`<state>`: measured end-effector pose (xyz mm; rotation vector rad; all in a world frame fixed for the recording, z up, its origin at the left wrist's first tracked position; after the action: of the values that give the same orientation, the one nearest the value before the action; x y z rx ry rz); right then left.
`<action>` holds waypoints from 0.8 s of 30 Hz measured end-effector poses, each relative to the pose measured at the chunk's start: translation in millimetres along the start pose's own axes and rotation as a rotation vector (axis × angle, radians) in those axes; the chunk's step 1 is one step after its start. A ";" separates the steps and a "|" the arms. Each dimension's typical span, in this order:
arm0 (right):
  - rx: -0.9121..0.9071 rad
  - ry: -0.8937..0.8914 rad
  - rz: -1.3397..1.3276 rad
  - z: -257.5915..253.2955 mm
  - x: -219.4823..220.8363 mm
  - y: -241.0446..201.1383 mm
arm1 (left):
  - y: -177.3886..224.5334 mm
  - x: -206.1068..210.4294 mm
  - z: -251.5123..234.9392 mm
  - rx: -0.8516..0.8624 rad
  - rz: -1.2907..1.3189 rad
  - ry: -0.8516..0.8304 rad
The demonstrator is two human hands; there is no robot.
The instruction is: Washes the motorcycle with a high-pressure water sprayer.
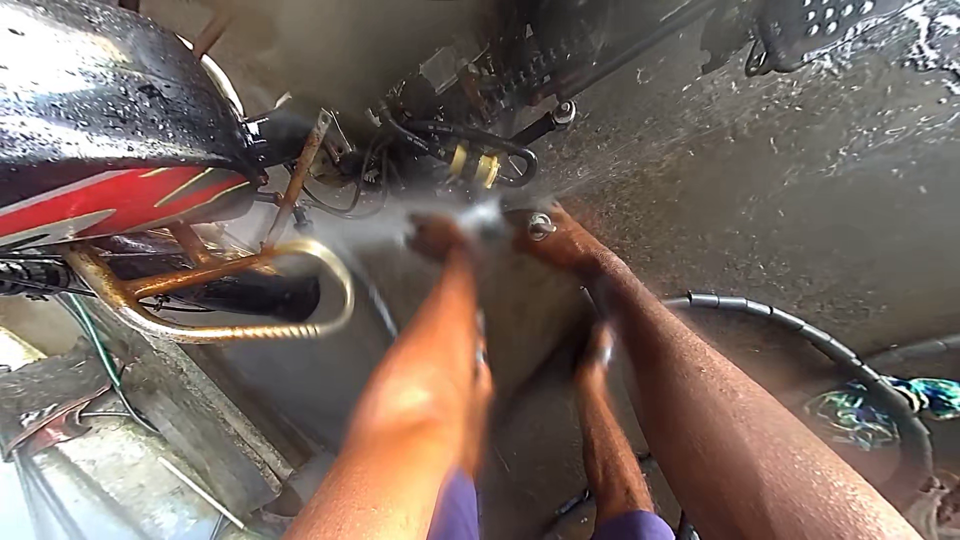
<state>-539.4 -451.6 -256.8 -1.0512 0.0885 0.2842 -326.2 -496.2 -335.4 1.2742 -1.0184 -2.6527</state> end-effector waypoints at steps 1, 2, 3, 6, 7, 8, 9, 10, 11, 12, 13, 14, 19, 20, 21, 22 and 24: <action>0.006 -0.007 -0.001 2.5 -0.1 -1.7 | -0.2 -0.1 0.3 0.006 -0.020 -0.004; 0.007 -0.004 -0.005 4.7 -0.2 -3.4 | -0.9 -0.2 0.5 0.005 -0.040 -0.016; 0.009 -0.002 -0.008 6.7 -0.3 -4.7 | -1.2 -1.4 0.8 0.004 -0.051 -0.008; -0.001 -0.009 -0.027 9.3 -0.8 -8.1 | -3.7 -5.0 -5.1 -0.007 -0.056 0.019; 0.005 -0.015 -0.033 10.3 0.3 -8.6 | -5.6 -7.9 -7.9 -0.004 -0.066 0.039; 0.015 -0.020 -0.032 10.4 1.4 -7.7 | -6.4 -11.1 -8.5 -0.015 -0.062 0.055; 0.028 -0.029 -0.032 9.6 2.8 -5.8 | -4.4 -15.9 -5.1 -0.043 -0.043 0.065; 0.032 -0.035 -0.032 9.3 3.6 -4.7 | 1.0 -22.3 4.8 -0.092 -0.024 0.065; 0.024 -0.037 -0.035 9.6 3.5 -4.9 | 10.3 -28.2 21.5 -0.149 -0.024 0.016; 0.009 -0.029 -0.033 10.3 3.2 -5.7 | 17.3 -33.9 35.2 -0.162 -0.050 -0.006; 0.003 -0.026 -0.034 11.6 2.6 -6.8 | 21.3 -36.9 44.1 -0.157 -0.059 -0.017; 0.008 -0.023 -0.035 12.4 1.7 -8.1 | 23.9 -39.1 49.1 -0.139 -0.072 -0.002; 0.088 -0.054 -0.033 16.0 4.7 -4.6 | 14.0 -34.4 41.3 -0.120 -0.054 -0.031; 0.069 -0.046 -0.030 16.0 5.6 -5.0 | 5.8 -28.2 29.7 -0.096 -0.048 -0.055; 0.059 -0.046 -0.021 15.8 6.6 -5.4 | -3.7 -21.1 15.8 -0.049 -0.042 -0.055; 0.056 -0.054 -0.008 16.0 7.6 -6.1 | -7.9 -16.3 9.6 -0.013 -0.034 -0.049; 0.066 -0.075 0.002 17.8 9.1 -7.1 | -5.8 -7.8 14.6 -0.003 -0.046 -0.070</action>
<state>-529.8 -437.7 -243.8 -0.9743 0.0316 0.3201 -329.9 -481.4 -326.7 1.2274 -1.0053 -2.7496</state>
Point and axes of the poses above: each hand's wrist, its own z-axis away from the middle knuckle, its own x-axis out of the palm, y = z × x, the point moved 9 cm from there along -z, towards the middle knuckle, and after that the axes turned 10 degrees about z, right-handed, at the moved point
